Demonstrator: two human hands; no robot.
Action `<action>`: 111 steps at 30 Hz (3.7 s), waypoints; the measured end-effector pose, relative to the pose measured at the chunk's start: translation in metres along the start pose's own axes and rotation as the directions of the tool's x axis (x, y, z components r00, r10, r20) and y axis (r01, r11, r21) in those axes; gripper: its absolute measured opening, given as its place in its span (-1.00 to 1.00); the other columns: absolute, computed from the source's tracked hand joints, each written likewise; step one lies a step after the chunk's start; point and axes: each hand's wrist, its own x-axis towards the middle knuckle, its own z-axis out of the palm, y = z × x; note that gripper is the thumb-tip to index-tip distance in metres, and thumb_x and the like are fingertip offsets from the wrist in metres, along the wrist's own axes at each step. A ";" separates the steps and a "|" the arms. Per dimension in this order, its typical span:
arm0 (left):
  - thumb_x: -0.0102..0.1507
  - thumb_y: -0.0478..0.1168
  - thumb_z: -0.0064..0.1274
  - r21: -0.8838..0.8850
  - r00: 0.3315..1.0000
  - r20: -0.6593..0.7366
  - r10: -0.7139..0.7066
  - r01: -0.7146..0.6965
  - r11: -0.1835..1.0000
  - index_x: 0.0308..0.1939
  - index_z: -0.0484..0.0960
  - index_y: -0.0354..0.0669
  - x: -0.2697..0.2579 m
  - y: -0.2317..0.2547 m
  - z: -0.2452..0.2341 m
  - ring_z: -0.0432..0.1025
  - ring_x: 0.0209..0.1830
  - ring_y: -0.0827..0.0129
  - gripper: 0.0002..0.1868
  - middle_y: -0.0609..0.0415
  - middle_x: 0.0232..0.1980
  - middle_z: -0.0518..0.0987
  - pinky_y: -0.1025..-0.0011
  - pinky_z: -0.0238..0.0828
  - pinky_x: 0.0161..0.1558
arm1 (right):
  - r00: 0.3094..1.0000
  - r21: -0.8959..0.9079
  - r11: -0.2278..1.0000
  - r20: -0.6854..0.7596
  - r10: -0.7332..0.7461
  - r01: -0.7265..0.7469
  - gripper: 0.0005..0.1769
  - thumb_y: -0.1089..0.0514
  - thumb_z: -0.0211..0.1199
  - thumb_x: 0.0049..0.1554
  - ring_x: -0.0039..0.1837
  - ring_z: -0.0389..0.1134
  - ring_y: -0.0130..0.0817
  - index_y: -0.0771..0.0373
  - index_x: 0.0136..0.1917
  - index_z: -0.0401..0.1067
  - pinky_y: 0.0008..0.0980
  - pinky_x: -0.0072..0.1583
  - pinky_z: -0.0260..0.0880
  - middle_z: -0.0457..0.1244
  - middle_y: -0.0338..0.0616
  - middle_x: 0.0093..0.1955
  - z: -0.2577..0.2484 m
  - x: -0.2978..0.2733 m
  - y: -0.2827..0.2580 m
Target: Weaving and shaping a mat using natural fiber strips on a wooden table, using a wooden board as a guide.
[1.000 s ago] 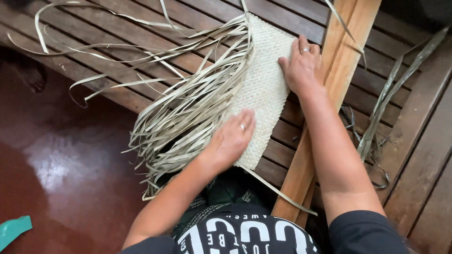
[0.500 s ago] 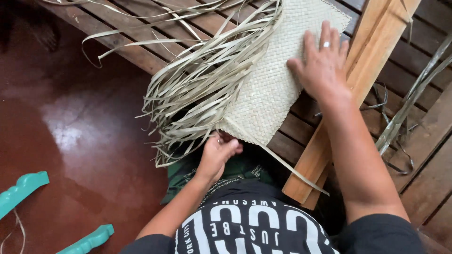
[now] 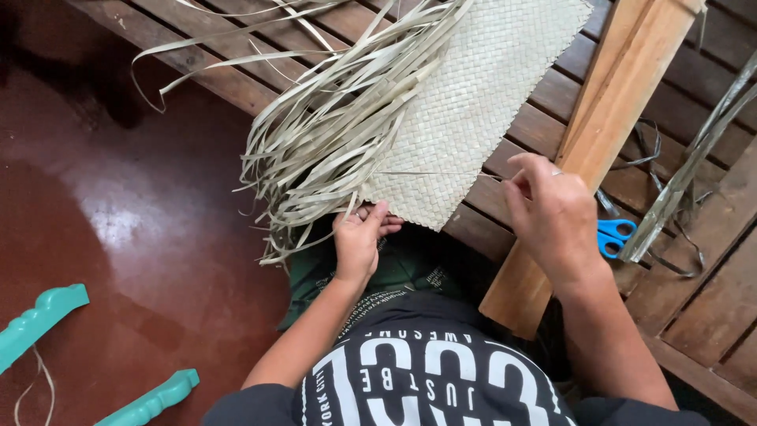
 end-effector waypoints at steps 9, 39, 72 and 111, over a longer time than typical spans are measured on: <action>0.39 -0.28 0.02 -0.031 0.996 0.068 -0.051 0.053 0.998 0.12 0.31 -0.21 -0.015 0.024 0.012 0.63 -0.38 0.02 -0.72 -0.05 -0.20 0.54 0.13 0.75 -0.37 | 0.958 0.389 0.921 0.275 -0.080 -0.035 -0.84 0.01 0.33 0.11 -0.05 0.45 -0.19 -0.15 0.01 0.52 -0.19 -0.01 0.48 0.36 -0.31 -0.17 -0.007 -0.027 -0.045; 0.23 -0.55 0.08 0.120 0.972 0.183 -0.145 0.124 0.985 0.20 0.22 -0.41 -0.009 -0.049 0.001 0.64 -0.42 0.04 -0.49 -0.26 -0.26 0.61 0.15 0.75 -0.32 | 0.912 -0.135 0.985 0.381 0.153 -0.109 0.17 -0.62 -0.30 0.22 0.71 -0.25 0.14 0.40 0.66 -0.10 0.30 0.57 -0.40 -0.21 0.27 0.70 0.040 0.092 -0.013; 0.42 0.14 -0.18 0.259 0.110 0.932 0.345 -0.869 -0.422 0.44 0.37 -0.33 -0.017 -0.009 0.063 0.21 0.55 -0.01 -0.31 -0.23 0.52 0.34 -0.06 -0.09 0.50 | 0.884 -0.016 0.949 0.360 0.299 -0.315 -0.14 -0.26 -0.12 0.38 0.69 -0.31 0.15 0.48 0.61 -0.05 0.10 0.61 -0.39 -0.20 0.30 0.68 0.042 0.094 0.014; 0.40 0.24 -0.25 0.284 0.185 0.941 0.283 -0.886 -0.365 0.46 0.36 -0.22 -0.012 -0.014 0.057 0.15 0.58 0.04 -0.26 -0.15 0.56 0.29 -0.15 -0.10 0.47 | 1.000 -0.346 0.938 0.025 0.013 -0.004 -0.69 0.39 0.06 0.03 0.17 0.22 -0.02 0.40 0.01 0.54 -0.20 0.01 0.25 0.25 0.10 0.04 0.094 0.119 0.066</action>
